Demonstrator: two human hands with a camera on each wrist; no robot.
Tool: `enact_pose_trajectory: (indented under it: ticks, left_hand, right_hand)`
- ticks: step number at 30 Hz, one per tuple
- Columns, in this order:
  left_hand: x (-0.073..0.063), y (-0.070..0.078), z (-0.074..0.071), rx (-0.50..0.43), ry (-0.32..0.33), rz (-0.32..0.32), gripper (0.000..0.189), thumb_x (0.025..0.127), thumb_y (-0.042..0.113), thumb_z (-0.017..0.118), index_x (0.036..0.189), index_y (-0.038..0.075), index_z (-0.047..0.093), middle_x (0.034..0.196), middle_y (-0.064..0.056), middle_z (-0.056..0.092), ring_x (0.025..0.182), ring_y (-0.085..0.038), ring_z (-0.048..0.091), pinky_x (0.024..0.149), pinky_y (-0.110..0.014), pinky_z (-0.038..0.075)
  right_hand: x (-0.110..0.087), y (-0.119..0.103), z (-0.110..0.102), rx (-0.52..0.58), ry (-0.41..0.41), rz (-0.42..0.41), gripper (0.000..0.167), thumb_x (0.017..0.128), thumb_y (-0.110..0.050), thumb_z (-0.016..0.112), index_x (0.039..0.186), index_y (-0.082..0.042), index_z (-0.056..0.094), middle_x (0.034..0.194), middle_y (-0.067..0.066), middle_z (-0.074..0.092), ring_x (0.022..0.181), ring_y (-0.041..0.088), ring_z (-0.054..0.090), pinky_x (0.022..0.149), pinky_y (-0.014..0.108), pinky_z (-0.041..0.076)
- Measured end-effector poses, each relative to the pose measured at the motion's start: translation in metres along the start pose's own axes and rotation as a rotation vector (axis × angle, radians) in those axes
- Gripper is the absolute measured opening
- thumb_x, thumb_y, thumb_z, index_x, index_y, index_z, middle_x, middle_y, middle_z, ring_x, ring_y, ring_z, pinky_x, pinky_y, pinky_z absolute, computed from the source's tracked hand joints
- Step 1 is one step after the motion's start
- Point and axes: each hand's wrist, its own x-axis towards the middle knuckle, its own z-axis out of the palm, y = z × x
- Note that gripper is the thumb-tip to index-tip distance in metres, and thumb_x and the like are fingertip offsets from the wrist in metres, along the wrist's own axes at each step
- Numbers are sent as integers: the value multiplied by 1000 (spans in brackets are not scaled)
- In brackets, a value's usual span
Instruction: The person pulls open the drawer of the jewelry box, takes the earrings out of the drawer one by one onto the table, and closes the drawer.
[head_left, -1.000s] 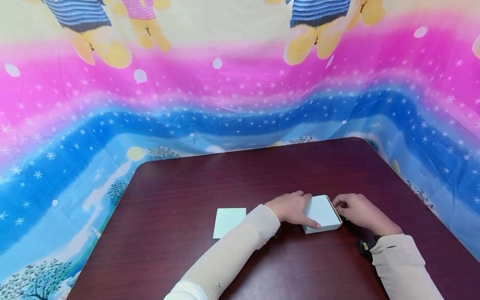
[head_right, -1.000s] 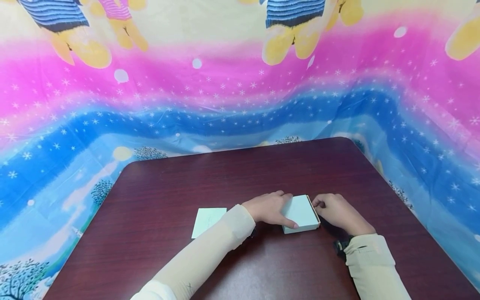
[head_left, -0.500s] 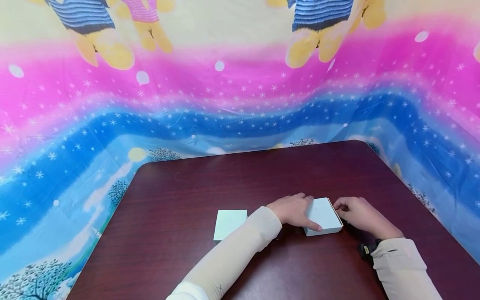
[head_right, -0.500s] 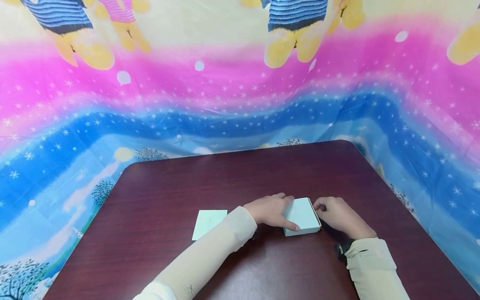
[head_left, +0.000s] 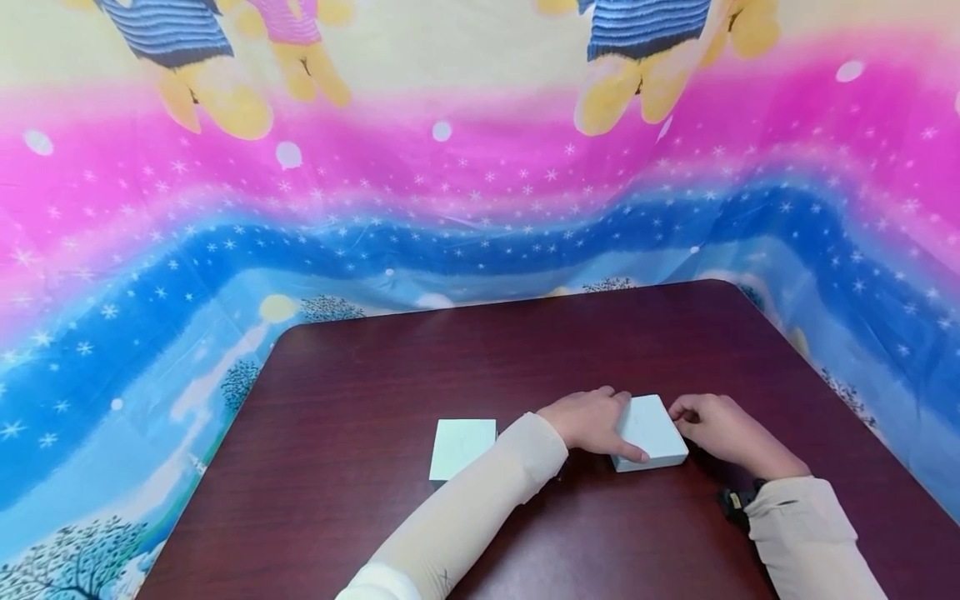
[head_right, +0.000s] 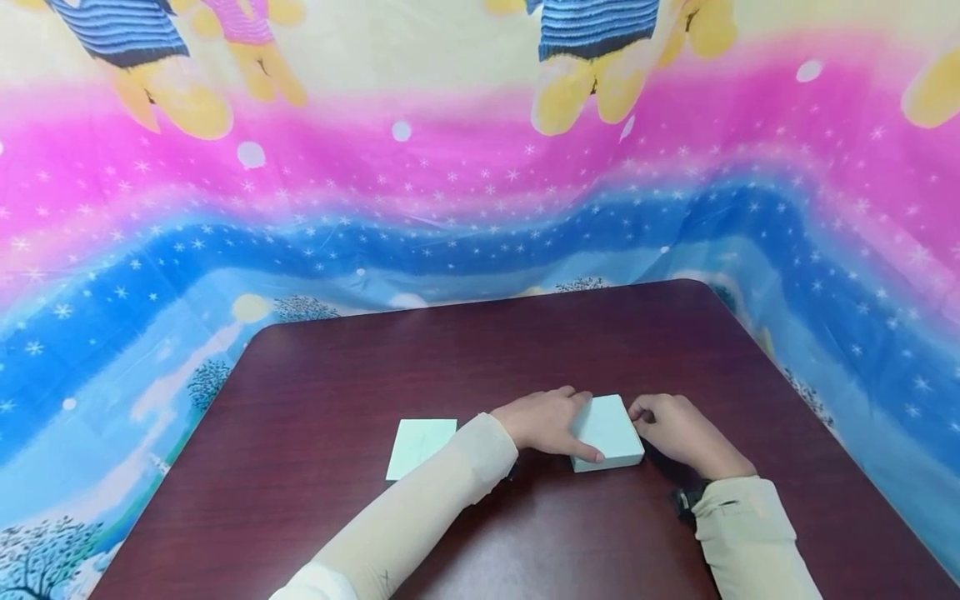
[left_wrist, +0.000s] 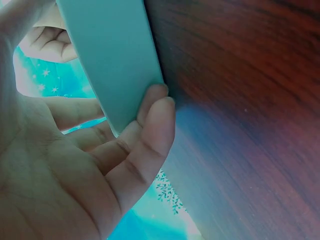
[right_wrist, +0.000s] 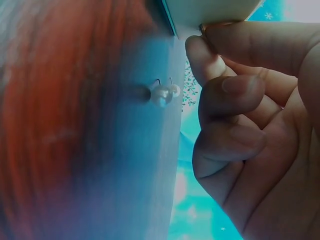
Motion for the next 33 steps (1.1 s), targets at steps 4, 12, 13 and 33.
enact_pose_trajectory:
  ticks: [4, 12, 13, 33]
  left_hand:
    - [0, 1, 0, -1, -8, -12, 93, 74, 75, 64, 146, 21, 41, 114, 11, 51, 93, -1, 47, 73, -19, 42]
    - [-4, 2, -5, 3, -13, -24, 97, 73, 76, 63, 149, 22, 37, 119, 10, 51, 96, -2, 47, 75, -21, 43]
    - [-5, 2, -6, 7, -15, -30, 97, 73, 77, 62, 149, 23, 37, 120, 10, 51, 96, -2, 47, 75, -21, 43]
    - [-62, -22, -43, 145, 64, -63, 83, 88, 65, 56, 153, 18, 33, 147, -3, 42, 131, -13, 42, 97, -29, 43]
  right_hand:
    - [-1, 1, -1, -4, -1, -9, 11, 91, -4, 63, 96, -10, 71, 88, -2, 65, 74, 13, 57, 64, 35, 48]
    - [-3, -1, -6, 5, -26, 5, 10, 91, -7, 64, 99, -8, 70, 90, 0, 66, 73, 14, 58, 63, 35, 48]
    - [-3, -1, -7, 10, -29, 8, 9, 91, -8, 65, 99, -8, 70, 89, 0, 65, 71, 14, 57, 62, 35, 48]
    - [-8, -16, -20, 7, -29, 21, 11, 93, -9, 63, 102, -6, 68, 85, 1, 64, 69, 16, 58, 62, 35, 48]
